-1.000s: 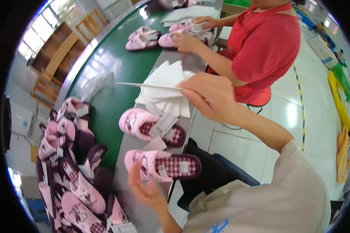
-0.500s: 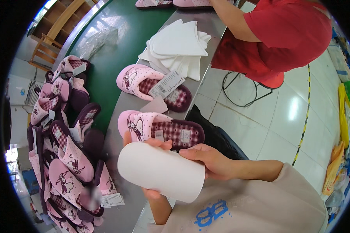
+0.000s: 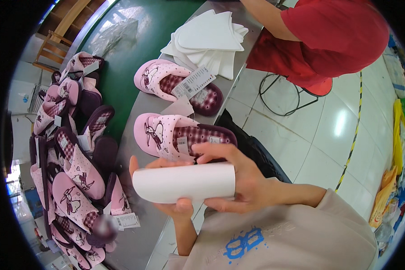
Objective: The person inserts white paper inserts into pink slippers with cartoon designs, one at a time, on a green worktable. The person repeatedly picks up a slipper, places the insert inside, and sets the slipper down, while another worker performs similar actions nearby.
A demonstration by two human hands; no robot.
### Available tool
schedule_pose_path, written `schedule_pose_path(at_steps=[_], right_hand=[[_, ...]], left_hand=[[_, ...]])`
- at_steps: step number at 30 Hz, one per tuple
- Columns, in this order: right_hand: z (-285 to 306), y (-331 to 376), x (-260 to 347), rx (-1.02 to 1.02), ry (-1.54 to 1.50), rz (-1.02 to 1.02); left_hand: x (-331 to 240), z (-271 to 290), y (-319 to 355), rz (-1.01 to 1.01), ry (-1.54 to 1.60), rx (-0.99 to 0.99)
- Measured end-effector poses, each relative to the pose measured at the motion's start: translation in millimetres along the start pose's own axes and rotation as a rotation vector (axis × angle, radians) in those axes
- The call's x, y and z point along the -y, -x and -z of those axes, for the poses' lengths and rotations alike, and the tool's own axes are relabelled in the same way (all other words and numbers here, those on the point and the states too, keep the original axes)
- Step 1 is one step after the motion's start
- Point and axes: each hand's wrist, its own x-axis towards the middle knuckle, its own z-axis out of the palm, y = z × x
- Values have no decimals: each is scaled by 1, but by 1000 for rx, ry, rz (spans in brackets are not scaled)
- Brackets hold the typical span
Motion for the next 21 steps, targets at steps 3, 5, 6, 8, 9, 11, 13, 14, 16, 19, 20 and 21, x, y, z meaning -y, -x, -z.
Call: schedule_pose_path(at_steps=[3,5,6,8,9,11,13,14,16,19,20,21], right_hand=[[27,-2,2,-98,-36,-120],[50,0,-2,-153,148,-52],[62,0,-4,-123,240,-10],[73,-2,-2,-39,331,-68],[75,-4,-1,0,376,-97],[67,-8,-5,18,471,-63],[56,-16,-8,40,594,11],[50,-22,-10,56,672,69],[41,-30,-15,72,740,148],[40,-39,-36,73,705,234],[41,-43,-39,84,697,258],[42,-47,-41,95,689,282]], left_hand=[[-1,40,-39,-210,-435,307],[-3,41,-71,-270,-684,467],[-7,42,-85,-313,-807,540],[-16,44,-114,-393,-1087,798],[-11,44,-117,-349,-1083,852],[1,40,-119,-365,-1034,837],[11,40,-118,-396,-993,829],[17,43,-117,-419,-973,824],[28,46,-111,-458,-922,796],[38,56,-105,-445,-849,742],[36,59,-107,-437,-848,747],[33,61,-110,-430,-848,752]])
